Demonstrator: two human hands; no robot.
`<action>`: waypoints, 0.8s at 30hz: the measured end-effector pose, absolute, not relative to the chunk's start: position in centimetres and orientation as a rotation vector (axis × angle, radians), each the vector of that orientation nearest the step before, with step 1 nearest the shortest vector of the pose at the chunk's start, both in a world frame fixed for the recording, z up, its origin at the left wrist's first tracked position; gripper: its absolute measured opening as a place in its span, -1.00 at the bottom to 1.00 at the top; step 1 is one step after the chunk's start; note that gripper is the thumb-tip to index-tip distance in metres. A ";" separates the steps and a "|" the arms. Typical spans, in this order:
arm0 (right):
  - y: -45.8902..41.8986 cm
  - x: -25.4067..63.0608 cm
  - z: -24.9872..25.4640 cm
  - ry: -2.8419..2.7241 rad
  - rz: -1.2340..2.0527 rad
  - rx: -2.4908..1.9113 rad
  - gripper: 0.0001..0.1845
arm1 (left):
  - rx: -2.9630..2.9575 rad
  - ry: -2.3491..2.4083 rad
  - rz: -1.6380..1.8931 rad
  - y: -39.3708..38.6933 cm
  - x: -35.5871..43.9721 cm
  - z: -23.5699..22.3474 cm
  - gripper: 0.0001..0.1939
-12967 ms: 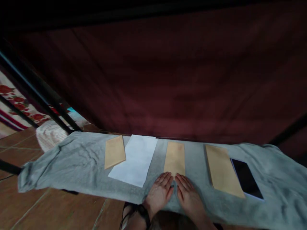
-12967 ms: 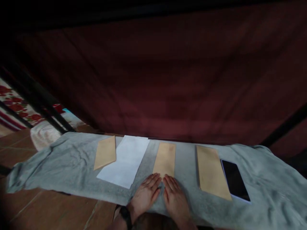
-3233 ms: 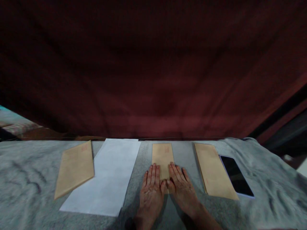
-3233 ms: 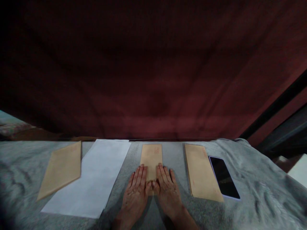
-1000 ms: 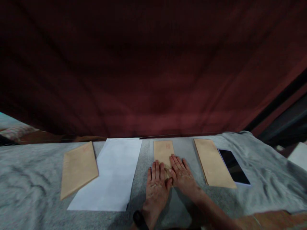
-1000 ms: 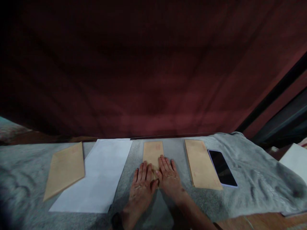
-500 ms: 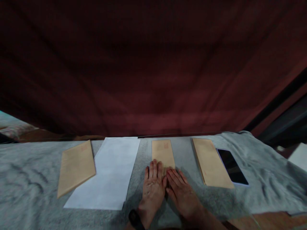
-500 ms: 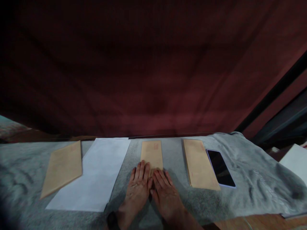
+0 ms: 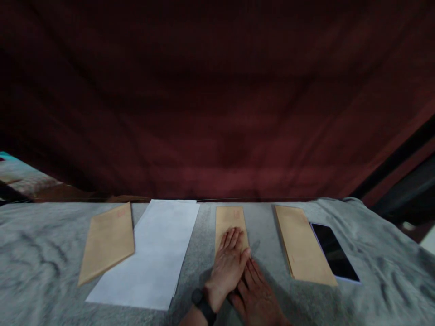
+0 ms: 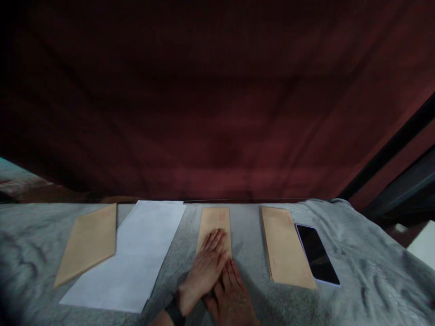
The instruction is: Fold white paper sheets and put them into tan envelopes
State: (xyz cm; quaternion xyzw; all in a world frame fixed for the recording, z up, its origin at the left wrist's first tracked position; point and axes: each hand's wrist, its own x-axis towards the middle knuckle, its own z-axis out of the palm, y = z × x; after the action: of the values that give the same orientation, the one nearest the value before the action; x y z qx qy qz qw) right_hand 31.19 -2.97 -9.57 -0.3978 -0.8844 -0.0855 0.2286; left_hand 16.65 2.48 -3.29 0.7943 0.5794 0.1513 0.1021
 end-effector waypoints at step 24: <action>-2.7 30.8 -9.8 -2.427 -0.331 -1.035 -0.34 | 2.363 2.007 0.488 5.1 15.5 -5.9 -0.40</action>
State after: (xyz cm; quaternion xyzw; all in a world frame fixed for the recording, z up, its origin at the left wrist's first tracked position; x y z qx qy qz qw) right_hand 30.78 -2.67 -9.82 -0.3778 -0.8863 -0.1209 0.2388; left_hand 15.50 5.12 -5.92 0.7529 0.6395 0.1554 0.0013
